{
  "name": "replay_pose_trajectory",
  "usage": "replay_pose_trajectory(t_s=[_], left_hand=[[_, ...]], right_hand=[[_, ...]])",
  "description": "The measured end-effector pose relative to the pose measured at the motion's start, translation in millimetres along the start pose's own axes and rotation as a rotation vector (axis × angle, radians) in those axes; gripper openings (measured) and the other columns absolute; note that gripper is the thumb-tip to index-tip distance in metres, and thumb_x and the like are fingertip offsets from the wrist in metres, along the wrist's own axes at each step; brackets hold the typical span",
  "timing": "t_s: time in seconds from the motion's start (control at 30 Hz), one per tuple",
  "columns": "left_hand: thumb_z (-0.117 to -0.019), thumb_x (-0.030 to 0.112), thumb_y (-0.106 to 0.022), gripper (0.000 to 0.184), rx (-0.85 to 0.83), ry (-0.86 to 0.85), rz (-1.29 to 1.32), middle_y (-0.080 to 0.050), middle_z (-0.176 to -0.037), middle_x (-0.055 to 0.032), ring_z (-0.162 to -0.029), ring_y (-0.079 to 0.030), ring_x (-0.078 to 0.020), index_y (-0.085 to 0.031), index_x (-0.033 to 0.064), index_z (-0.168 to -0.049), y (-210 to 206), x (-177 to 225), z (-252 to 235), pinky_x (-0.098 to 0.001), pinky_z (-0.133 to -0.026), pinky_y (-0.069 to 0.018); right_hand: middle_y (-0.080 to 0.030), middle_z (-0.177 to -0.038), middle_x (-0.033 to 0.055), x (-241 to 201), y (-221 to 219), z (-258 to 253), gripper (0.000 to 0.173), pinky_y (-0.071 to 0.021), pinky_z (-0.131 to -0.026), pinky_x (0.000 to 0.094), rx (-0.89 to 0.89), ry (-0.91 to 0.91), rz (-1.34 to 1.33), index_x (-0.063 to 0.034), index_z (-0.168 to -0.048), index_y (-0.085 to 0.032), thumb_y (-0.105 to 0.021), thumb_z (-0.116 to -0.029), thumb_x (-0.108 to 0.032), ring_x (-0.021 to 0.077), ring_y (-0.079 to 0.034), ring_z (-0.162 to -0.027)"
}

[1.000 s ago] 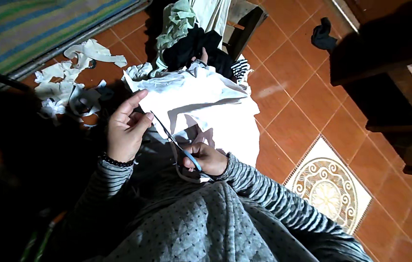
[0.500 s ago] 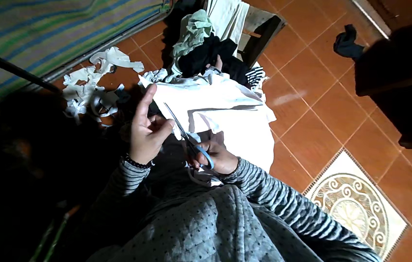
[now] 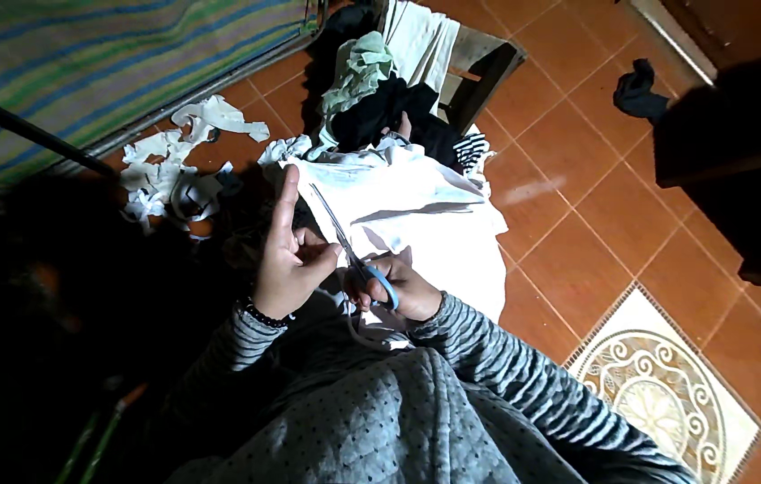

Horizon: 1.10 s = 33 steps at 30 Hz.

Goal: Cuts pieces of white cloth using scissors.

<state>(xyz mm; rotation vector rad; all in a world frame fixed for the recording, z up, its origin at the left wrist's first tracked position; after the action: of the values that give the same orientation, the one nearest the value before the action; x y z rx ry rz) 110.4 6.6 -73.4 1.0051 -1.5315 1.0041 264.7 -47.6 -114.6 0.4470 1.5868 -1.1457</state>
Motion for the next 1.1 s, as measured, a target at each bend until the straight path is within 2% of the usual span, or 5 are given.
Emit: replay_pose_trajectory(t_s=[0.13, 0.23, 0.57, 0.83, 1.1], left_hand=[[-0.077, -0.013, -0.07, 0.111, -0.069, 0.014, -0.013, -0.036, -0.16, -0.0077, -0.064, -0.062, -0.0019, -0.008, 0.014, -0.165, -2.4, 0.3, 2.7, -0.0199, -0.063, -0.0587], [-0.0804, -0.006, -0.07, 0.107, -0.064, 0.015, -0.06, -0.069, -0.109, -0.0049, -0.062, -0.064, -0.005, -0.006, 0.0115, -0.165, -4.8, -2.8, 6.2, -0.0212, -0.063, -0.0588], [-0.081, 0.002, -0.07, 0.106, -0.121, 0.056, -0.174, -0.067, -0.08, 0.0028, -0.06, -0.063, -0.0023, -0.004, 0.0092, -0.164, -5.3, 1.8, 9.6, -0.0181, -0.062, -0.0567], [-0.0805, 0.004, -0.071, 0.105, -0.18, 0.046, -0.209, -0.067, -0.087, 0.0013, -0.062, -0.061, 0.0, -0.007, 0.0082, -0.164, -9.1, 4.7, 16.1, -0.0159, -0.063, -0.0546], [-0.0762, 0.004, -0.069, 0.102, -0.339, 0.106, -0.4, -0.067, -0.103, -0.0084, -0.063, -0.059, 0.0018, -0.015, 0.0027, -0.163, -16.5, 16.1, 26.0, -0.0144, -0.061, -0.0531]], right_hand=[[-0.067, -0.079, -0.0124, -3.7, -1.5, -1.1, 0.043, -0.051, -0.064, 0.017, 0.008, -0.036, 0.027, -0.0207, -0.083, -0.068, -0.061, -0.0948, -0.061, -0.0021, -0.062, -0.072], [-0.067, -0.077, -0.0125, -5.6, 0.1, -4.2, 0.044, -0.0519, -0.066, 0.0179, 0.023, -0.031, 0.016, -0.0209, -0.081, -0.068, -0.061, -0.094, -0.063, -0.0015, -0.063, -0.072], [-0.068, -0.078, -0.0118, -5.2, 4.8, -6.3, 0.04, -0.0517, -0.065, 0.018, 0.046, -0.037, -0.034, -0.0204, -0.082, -0.069, -0.067, -0.0918, -0.059, -0.0014, -0.062, -0.071], [-0.068, -0.076, -0.0146, -9.8, 9.5, -12.1, 0.03, -0.0514, -0.064, 0.017, 0.017, 0.009, -0.018, -0.0221, -0.08, -0.071, -0.071, -0.0929, -0.049, -0.0036, -0.062, -0.069], [-0.068, -0.075, -0.0134, -15.1, 10.7, -10.7, 0.042, -0.0516, -0.063, 0.0171, 0.006, 0.017, 0.01, -0.0236, -0.076, -0.068, -0.064, -0.0914, -0.063, -0.0026, -0.062, -0.069]])
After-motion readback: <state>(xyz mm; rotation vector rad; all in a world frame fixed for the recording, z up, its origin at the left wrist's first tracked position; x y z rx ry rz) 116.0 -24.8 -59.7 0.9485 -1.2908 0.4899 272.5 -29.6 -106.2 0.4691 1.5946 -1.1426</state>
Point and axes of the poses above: each hand's wrist, its own z-axis away from the middle knuckle, its own y-axis out of the back of the hand, x = y × z, the point moved 5 cm from there along -z, towards the middle knuckle
